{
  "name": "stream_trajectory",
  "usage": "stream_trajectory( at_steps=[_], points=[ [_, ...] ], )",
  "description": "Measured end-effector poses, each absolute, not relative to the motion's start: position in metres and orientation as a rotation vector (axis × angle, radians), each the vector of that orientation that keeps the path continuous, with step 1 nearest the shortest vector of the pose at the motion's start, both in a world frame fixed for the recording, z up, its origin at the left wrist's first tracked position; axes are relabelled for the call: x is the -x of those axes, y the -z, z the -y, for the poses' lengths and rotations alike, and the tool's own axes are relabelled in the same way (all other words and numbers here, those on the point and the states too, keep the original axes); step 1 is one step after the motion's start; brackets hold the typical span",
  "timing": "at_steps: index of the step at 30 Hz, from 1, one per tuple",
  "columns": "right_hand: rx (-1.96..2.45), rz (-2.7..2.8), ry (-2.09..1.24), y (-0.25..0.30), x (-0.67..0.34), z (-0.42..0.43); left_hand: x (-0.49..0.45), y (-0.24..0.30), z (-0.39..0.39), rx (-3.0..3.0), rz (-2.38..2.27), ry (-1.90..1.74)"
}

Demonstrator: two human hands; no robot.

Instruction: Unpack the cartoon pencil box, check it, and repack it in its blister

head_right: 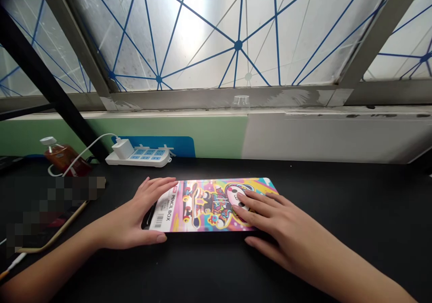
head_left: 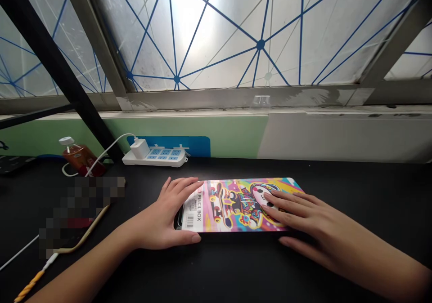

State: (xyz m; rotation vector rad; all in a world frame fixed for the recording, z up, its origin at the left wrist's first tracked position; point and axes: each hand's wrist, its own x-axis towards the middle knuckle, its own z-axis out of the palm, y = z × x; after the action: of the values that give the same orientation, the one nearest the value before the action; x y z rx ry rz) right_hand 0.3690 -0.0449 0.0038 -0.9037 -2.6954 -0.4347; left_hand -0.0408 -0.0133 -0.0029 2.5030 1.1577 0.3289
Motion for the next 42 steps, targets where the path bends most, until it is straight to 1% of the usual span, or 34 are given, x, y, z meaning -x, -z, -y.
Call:
stream_trajectory(
  at_steps=[7, 10, 14, 17, 23, 28, 33, 39, 42],
  points=[
    [0.997, 2.56, 0.467, -0.009, -0.398, 0.034, 0.041, 0.005, 0.015, -2.511, -1.155, -0.336],
    [0.96, 2.522, 0.525, -0.002, -0.38, 0.038, 0.041, 0.004, 0.016, -2.534, -1.142, -0.301],
    [0.873, 2.627, 0.52, 0.008, -0.339, 0.049, 0.041, 0.002, 0.016, -2.559, -1.15, -0.278],
    [0.867, 2.671, 0.526, 0.01, -0.329, 0.052, 0.039, -0.004, 0.016, -2.533, -1.182, -0.212],
    [0.857, 2.579, 0.531, 0.0, -0.363, 0.044, 0.038, -0.02, 0.015, -2.502, -1.27, -0.039],
    [0.901, 2.501, 0.488, -0.005, -0.38, 0.039, 0.048, -0.021, 0.014, -2.551, -1.349, -0.068],
    [0.935, 2.487, 0.509, 0.003, -0.359, 0.045, 0.036, -0.011, 0.02, -2.674, -1.349, -0.201],
    [0.868, 2.691, 0.496, 0.014, -0.335, 0.05, 0.019, -0.006, 0.024, -2.725, -1.38, -0.117],
    [0.876, 2.67, 0.446, 0.015, -0.339, 0.047, 0.028, -0.011, 0.02, -2.702, -1.449, -0.103]
  ],
)
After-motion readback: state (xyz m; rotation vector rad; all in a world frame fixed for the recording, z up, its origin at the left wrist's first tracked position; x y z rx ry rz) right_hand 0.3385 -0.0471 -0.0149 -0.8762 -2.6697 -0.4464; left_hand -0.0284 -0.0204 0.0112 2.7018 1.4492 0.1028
